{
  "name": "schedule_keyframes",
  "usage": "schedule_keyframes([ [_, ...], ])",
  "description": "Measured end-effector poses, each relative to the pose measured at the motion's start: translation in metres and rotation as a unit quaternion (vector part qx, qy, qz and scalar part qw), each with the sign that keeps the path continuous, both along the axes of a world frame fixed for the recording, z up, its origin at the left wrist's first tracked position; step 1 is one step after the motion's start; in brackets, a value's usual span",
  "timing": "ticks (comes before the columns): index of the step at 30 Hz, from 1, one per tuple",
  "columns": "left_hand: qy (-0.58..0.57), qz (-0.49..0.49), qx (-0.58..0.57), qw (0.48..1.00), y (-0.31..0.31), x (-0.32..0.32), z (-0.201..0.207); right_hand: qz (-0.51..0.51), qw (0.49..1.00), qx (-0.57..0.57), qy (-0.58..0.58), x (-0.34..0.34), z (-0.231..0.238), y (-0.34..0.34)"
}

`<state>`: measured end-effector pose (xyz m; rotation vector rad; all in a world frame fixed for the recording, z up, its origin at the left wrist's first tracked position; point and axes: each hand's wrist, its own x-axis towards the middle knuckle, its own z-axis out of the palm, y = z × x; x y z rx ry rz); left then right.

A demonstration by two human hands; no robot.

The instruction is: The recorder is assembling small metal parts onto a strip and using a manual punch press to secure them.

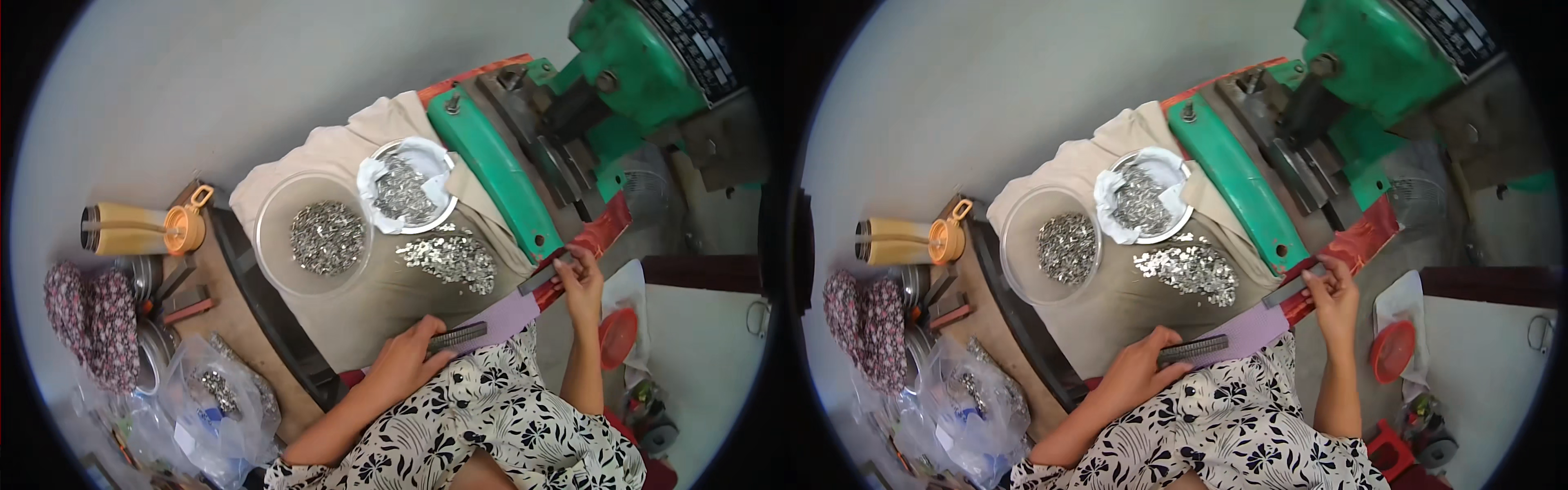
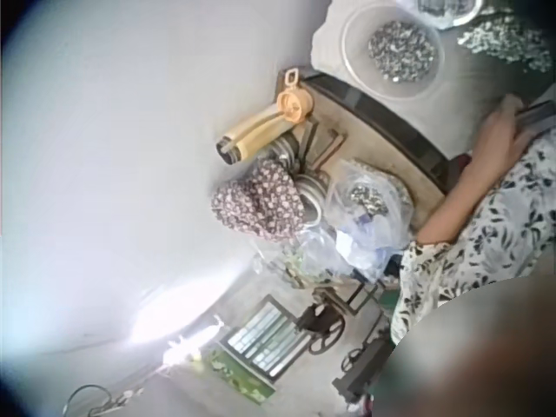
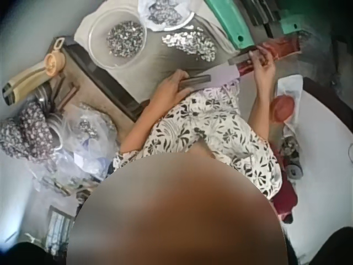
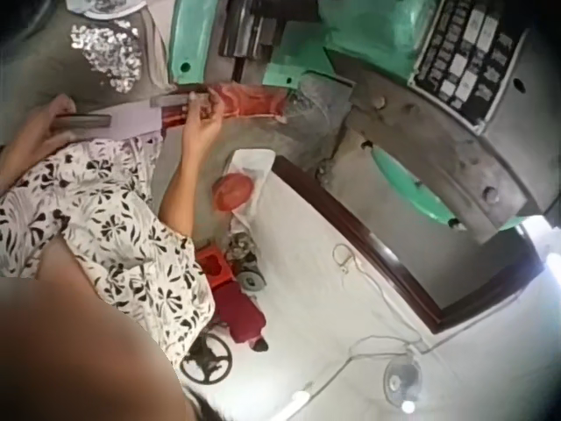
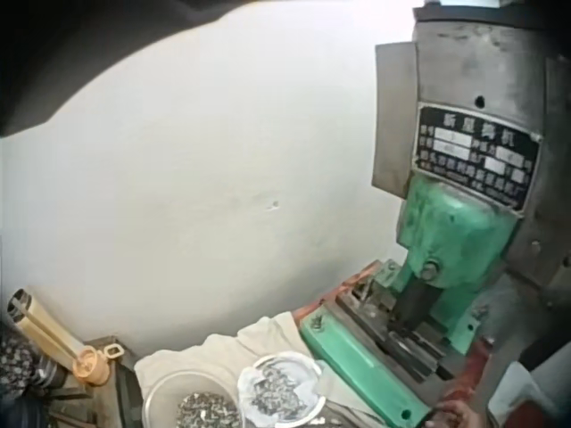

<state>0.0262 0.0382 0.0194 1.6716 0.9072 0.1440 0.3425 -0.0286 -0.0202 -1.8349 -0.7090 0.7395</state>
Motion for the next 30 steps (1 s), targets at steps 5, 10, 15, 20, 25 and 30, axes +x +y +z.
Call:
schedule_keyframes([
  [5,0.059,-0.019,0.163,0.985,-0.009,-0.006,0.002,0.056,0.954,-0.130,-0.265,-0.028,0.023,0.011],
  [10,0.084,-0.054,0.248,0.964,0.000,-0.003,0.006,0.067,0.934,0.075,-0.343,-0.035,0.017,-0.007],
  [15,0.045,-0.016,0.360,0.932,0.018,0.003,0.001,0.275,0.821,0.131,-0.484,-0.058,0.038,0.001],
  [20,0.052,-0.021,0.344,0.937,0.022,0.004,-0.004,0.334,0.791,0.075,-0.506,-0.062,0.035,0.016],
  [25,0.046,0.008,0.327,0.944,0.019,0.003,-0.004,0.342,0.793,0.052,-0.501,-0.069,0.040,0.027],
  [30,0.042,0.021,0.312,0.949,0.020,0.001,-0.006,0.330,0.789,0.090,-0.510,-0.079,0.053,0.050],
])
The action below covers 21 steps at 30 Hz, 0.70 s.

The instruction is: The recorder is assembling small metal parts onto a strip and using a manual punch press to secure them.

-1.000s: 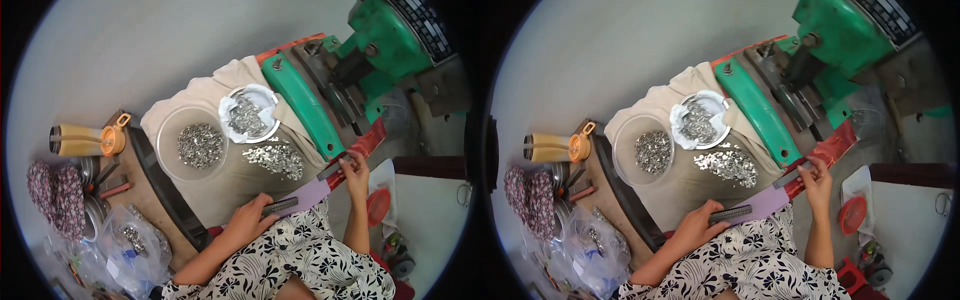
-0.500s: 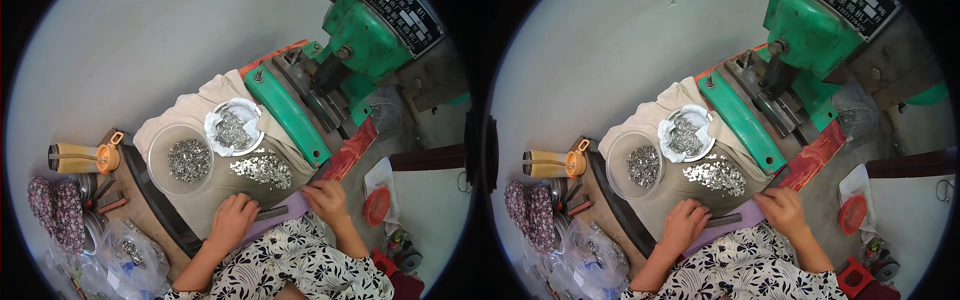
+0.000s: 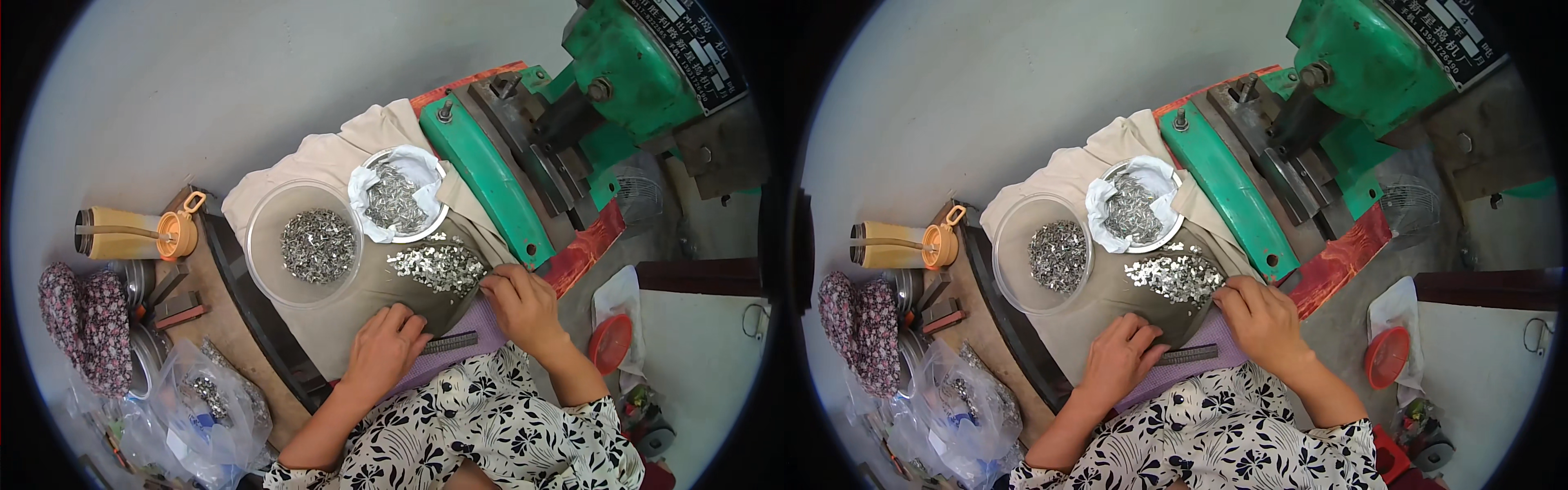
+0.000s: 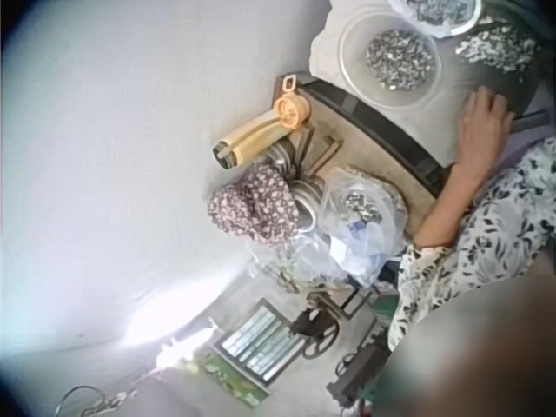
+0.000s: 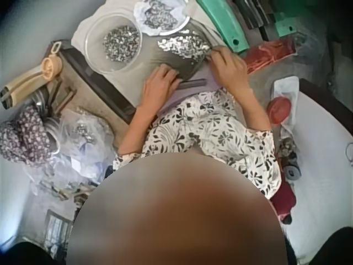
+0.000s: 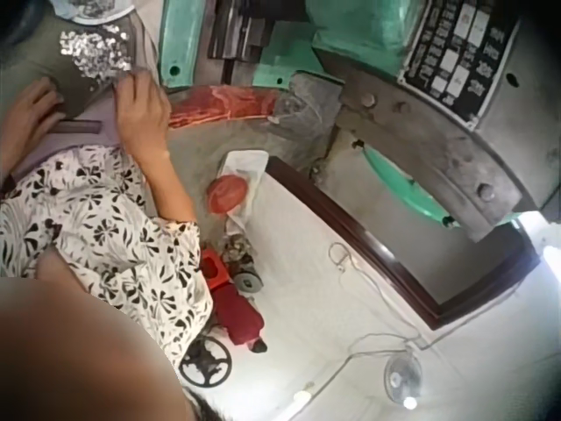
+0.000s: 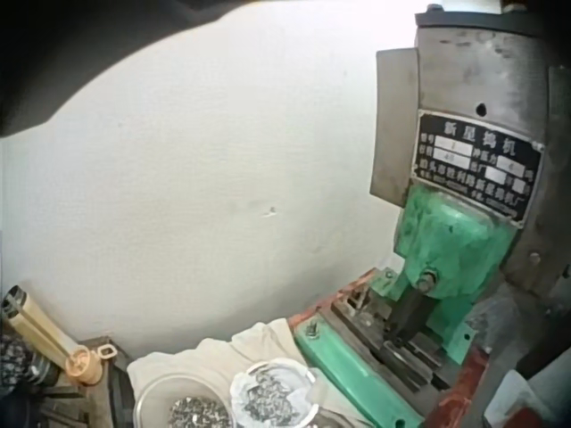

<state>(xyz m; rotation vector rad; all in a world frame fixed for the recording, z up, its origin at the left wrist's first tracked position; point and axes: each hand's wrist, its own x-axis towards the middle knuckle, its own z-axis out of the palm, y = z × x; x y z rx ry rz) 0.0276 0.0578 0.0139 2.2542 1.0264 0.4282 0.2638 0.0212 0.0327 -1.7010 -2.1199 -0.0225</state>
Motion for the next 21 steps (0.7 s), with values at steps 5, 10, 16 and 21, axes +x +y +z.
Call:
schedule_keyframes([
  [5,0.009,0.007,-0.007,1.000,-0.002,0.001,0.006,0.020,0.998,0.043,0.030,-0.012,0.008,0.016],
  [10,0.007,-0.001,-0.018,1.000,-0.002,-0.003,0.004,0.048,0.998,0.035,0.013,-0.005,0.011,0.010],
  [16,0.034,-0.095,-0.009,0.995,-0.008,-0.006,0.007,0.048,0.987,-0.112,-0.107,0.022,0.003,-0.025],
  [21,0.071,-0.127,0.080,0.986,-0.014,-0.005,0.003,0.025,0.992,-0.106,-0.069,0.021,0.003,-0.032],
])
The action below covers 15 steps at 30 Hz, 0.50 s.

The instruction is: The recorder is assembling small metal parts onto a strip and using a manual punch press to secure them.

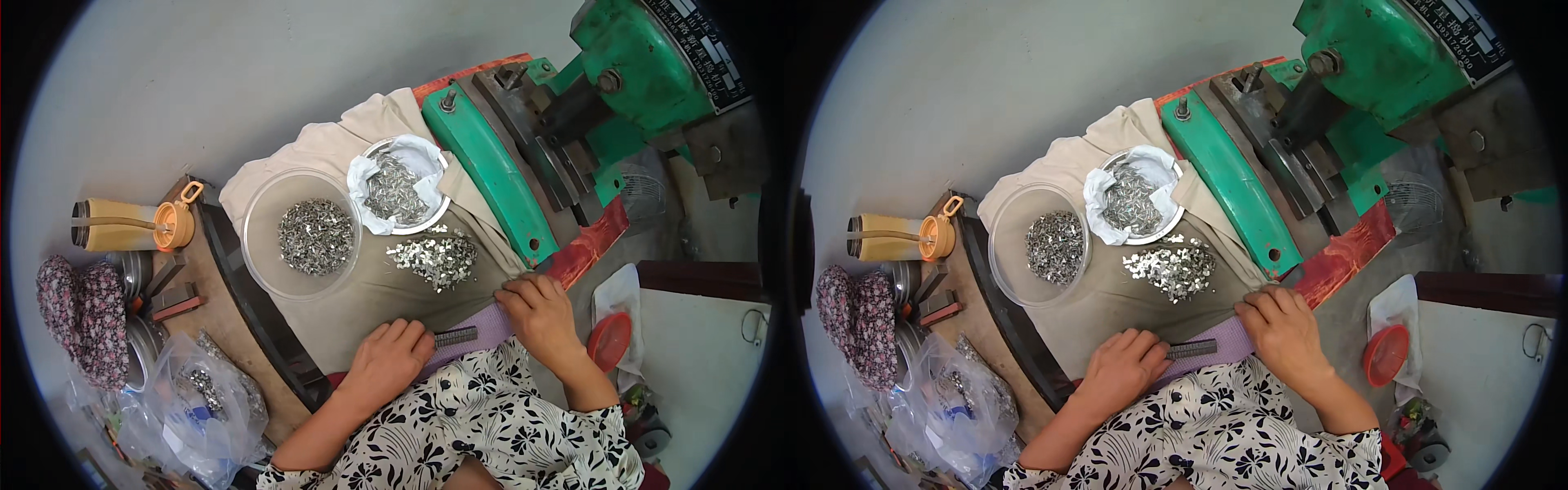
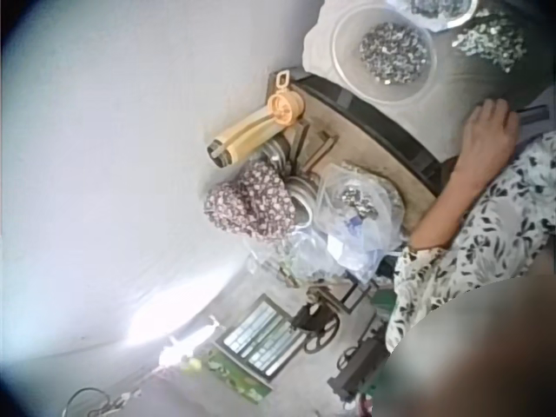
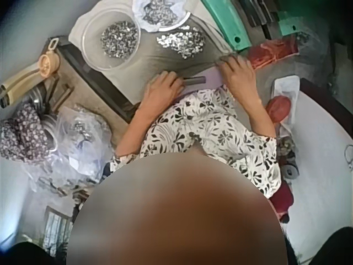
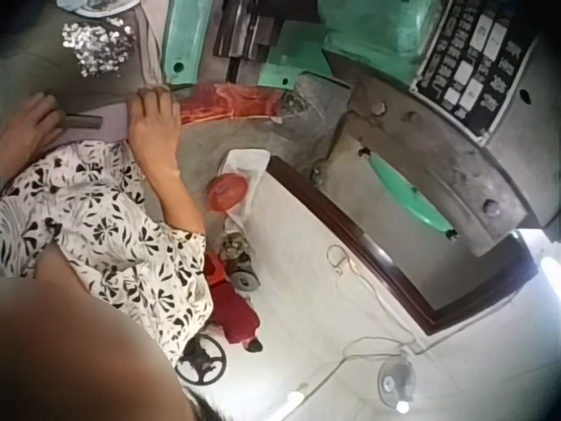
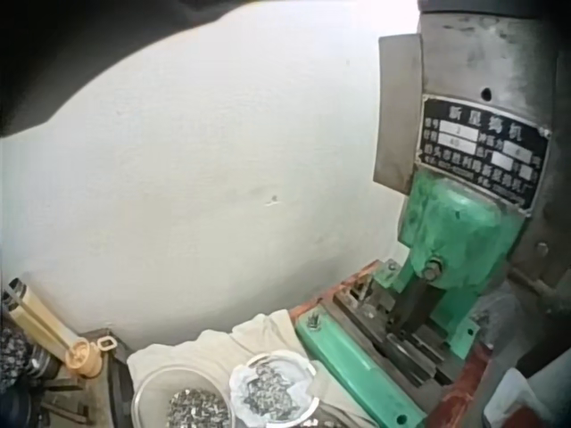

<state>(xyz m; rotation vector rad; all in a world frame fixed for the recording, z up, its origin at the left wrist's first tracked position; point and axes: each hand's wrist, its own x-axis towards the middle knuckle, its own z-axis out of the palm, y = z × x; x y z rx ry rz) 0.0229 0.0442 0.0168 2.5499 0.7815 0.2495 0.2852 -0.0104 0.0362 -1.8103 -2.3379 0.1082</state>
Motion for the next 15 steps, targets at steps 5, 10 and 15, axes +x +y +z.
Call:
schedule_keyframes([
  [5,-0.047,0.026,0.006,0.999,-0.009,-0.003,0.002,-0.034,0.997,-0.039,0.059,-0.018,0.009,0.001],
  [10,-0.077,0.094,0.007,0.993,-0.011,-0.004,0.003,0.008,0.983,-0.062,0.173,-0.043,-0.007,0.025],
  [15,-0.023,0.079,-0.040,0.996,-0.002,-0.009,0.004,0.032,0.978,-0.063,0.196,-0.066,-0.032,0.030],
])
